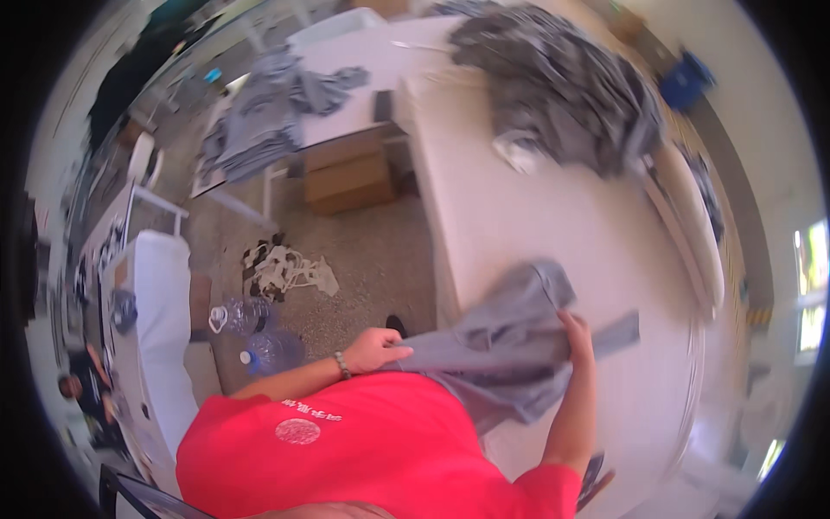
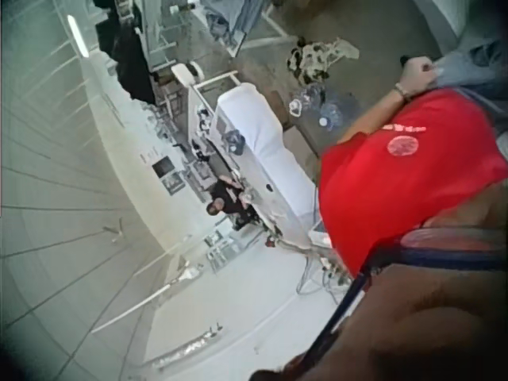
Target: The recorder irons and folds a series of grey sweatshirts on a professional ironing table in a factory.
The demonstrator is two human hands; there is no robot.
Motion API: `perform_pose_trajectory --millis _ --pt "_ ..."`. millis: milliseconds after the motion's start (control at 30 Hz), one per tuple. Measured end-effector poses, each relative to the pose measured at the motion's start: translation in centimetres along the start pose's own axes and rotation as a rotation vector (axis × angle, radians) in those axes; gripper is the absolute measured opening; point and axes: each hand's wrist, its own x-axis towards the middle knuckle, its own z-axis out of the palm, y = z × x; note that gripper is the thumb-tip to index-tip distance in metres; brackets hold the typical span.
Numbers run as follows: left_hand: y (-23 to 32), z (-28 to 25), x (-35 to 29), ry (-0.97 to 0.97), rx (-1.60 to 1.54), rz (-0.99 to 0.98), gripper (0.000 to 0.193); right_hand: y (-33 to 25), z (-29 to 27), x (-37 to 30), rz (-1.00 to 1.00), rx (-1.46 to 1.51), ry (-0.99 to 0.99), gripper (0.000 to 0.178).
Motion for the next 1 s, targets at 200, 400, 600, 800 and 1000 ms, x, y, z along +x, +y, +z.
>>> perform_pose_trajectory --millis 200,400,600,800,1000 --pt "2.0 -9.9 6.0 -0.190 0.012 0.155 0.032 -4.0 7.1 4.8 -0.115 -0.110 0.146 0.047" --pt "14.1 -28.0 3.6 0.479 0.230 0.489 0.020 -28.8 19.9 -1.2 -0.930 0.119 0.343 0.026" --pt "14.9 -37.9 4.0 1.193 0.293 0.894 0.006 -37.7 30.6 -0.9 -1.226 0.410 0.496 0.019" --pt "13.9 -47.0 6.8 1.413 0.100 0.883 0.011 -46.4 45.4 2.1 -1.421 0.476 -0.094 0.022" --pt "14.1 -55.4 4.8 1.740 0.373 0.779 0.013 -51.7 56.1 5.0 -1.187 0.076 -0.189 0.017"
